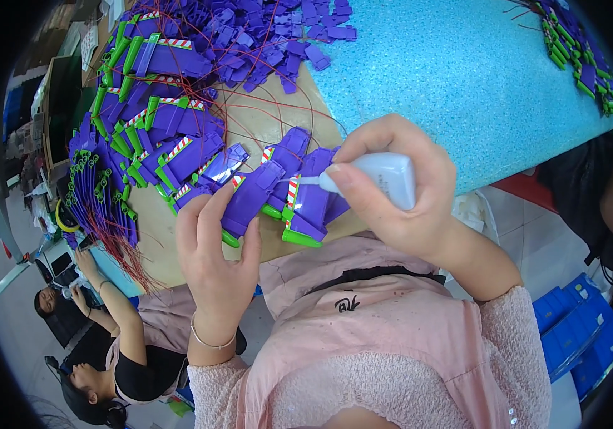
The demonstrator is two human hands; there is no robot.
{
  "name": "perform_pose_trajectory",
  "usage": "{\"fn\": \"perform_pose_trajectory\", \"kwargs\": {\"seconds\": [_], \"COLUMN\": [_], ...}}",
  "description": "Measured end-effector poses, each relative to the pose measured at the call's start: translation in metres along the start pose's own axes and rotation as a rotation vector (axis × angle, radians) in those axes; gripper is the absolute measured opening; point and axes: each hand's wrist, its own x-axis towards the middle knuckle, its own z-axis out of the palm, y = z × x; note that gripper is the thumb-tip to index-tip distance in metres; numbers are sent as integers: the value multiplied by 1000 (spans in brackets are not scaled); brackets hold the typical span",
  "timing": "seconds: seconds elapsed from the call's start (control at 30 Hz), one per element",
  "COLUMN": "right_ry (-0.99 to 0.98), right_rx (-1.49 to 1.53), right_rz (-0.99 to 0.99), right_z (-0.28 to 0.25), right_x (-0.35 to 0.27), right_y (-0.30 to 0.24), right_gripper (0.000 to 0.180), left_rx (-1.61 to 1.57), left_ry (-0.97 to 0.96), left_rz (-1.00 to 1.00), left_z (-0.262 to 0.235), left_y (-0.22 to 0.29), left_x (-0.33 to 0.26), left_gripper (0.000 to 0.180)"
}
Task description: The person glues small purple and green plastic or foam parts together by hand at a workbench, using a glue bottle to apply adhesive.
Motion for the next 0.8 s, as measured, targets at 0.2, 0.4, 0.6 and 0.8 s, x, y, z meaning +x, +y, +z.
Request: {"fn": "perform_pose_trajectory", "kwargs": {"seconds": [0.2,0.4,0.6,0.8], "right_ry": [-45,-7,8,14], "right_rx": [-37,-49,-10,-40], "right_rz": [-39,-66,-51,-76], "right_z": [6,2,9,3], "right_x": [1,2,5,5], "right_y": [-1,0,-9,-2], "right_gripper": [12,13,13,13], "left_rx": [3,60,222,258], "left_ry": [4,35,135,128], "left_rz": [-1,51,174,160], "left_z": [0,0,4,2], "left_y": [1,1,2,2], "left_x": [-1,-1,-3,-4], "left_gripper": [50,49,47,40]}}
